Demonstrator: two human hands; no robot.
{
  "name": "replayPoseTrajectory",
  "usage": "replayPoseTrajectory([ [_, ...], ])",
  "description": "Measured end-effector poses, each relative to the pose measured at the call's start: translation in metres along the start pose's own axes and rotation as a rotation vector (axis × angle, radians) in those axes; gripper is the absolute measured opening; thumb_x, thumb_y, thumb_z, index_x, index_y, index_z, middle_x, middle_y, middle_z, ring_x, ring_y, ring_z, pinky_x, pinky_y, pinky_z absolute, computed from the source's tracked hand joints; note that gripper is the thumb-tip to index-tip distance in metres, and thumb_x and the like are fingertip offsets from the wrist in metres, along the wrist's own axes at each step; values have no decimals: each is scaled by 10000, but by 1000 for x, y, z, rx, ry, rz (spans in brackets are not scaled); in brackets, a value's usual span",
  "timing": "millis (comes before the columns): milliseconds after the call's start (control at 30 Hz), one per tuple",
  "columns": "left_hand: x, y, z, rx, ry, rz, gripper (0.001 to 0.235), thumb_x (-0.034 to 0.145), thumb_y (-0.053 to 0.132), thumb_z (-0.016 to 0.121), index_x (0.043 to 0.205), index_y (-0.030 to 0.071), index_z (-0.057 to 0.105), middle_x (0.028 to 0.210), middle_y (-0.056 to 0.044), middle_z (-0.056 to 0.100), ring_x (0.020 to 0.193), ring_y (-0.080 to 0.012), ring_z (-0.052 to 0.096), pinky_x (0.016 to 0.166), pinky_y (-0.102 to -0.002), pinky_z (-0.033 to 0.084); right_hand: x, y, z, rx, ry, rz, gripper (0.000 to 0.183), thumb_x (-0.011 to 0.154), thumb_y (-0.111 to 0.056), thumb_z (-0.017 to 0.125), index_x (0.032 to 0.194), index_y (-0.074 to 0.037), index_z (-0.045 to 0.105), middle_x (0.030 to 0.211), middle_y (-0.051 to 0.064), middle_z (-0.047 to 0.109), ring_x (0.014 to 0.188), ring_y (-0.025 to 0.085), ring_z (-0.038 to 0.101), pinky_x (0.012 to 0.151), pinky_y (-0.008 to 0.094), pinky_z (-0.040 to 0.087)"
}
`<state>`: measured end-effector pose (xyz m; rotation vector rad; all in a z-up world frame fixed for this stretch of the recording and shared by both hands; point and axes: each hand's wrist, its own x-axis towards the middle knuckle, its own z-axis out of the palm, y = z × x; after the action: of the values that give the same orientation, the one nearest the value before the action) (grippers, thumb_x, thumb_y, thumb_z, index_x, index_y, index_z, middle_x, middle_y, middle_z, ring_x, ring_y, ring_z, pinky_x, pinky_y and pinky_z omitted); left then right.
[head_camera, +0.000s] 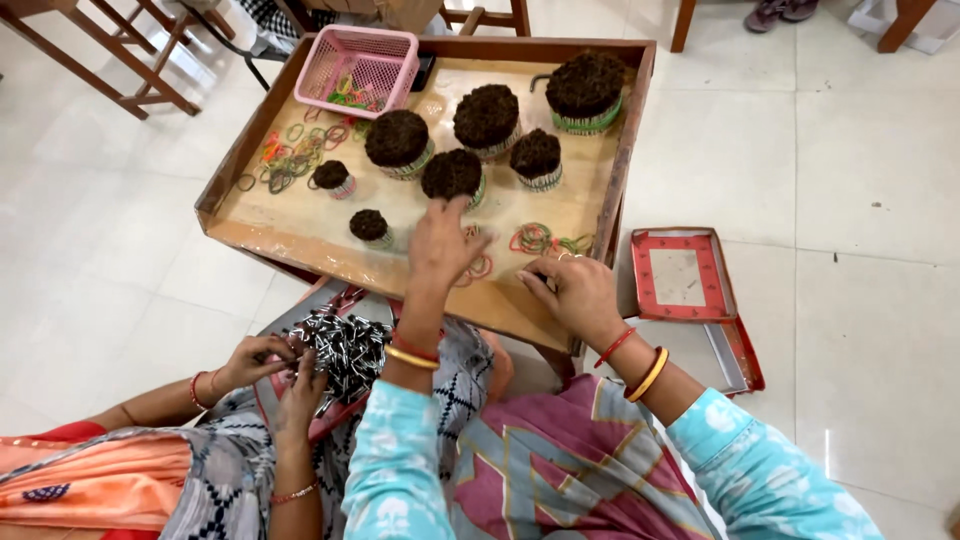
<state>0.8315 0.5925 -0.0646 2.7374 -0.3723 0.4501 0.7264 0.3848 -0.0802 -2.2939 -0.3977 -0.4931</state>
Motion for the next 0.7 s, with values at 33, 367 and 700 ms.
replayPoseTrajectory([
  [33, -7, 0, -2, 36, -133, -90, 702, 788, 471, 840, 1362, 152, 594, 1232, -177, 587, 1072, -388, 622, 900, -504, 515, 2, 2, 1, 6, 12, 2, 225, 911, -386, 728, 886, -171, 793, 686, 82, 694, 631, 280, 686, 584, 428, 534],
  [367, 43, 45, 57, -16, 242, 268, 800, 882, 546, 731, 1477, 67, 494, 1397, -265, 481, 1272, -432, 487, 1058, -523, 427, 0, 5, 1, 14, 30, -62, 194, 928, -328, 716, 906, -147, 781, 768, 82, 716, 689, 286, 692, 626, 427, 535],
  [700, 93, 72, 104, 4, 26, 28, 706, 733, 513, 811, 1320, 195, 581, 1215, -158, 602, 1111, -383, 612, 901, -476, 566, 1, 9, -1, -9, 40, -22, 162, 911, -296, 728, 920, -149, 794, 774, 88, 714, 689, 286, 687, 616, 418, 525],
])
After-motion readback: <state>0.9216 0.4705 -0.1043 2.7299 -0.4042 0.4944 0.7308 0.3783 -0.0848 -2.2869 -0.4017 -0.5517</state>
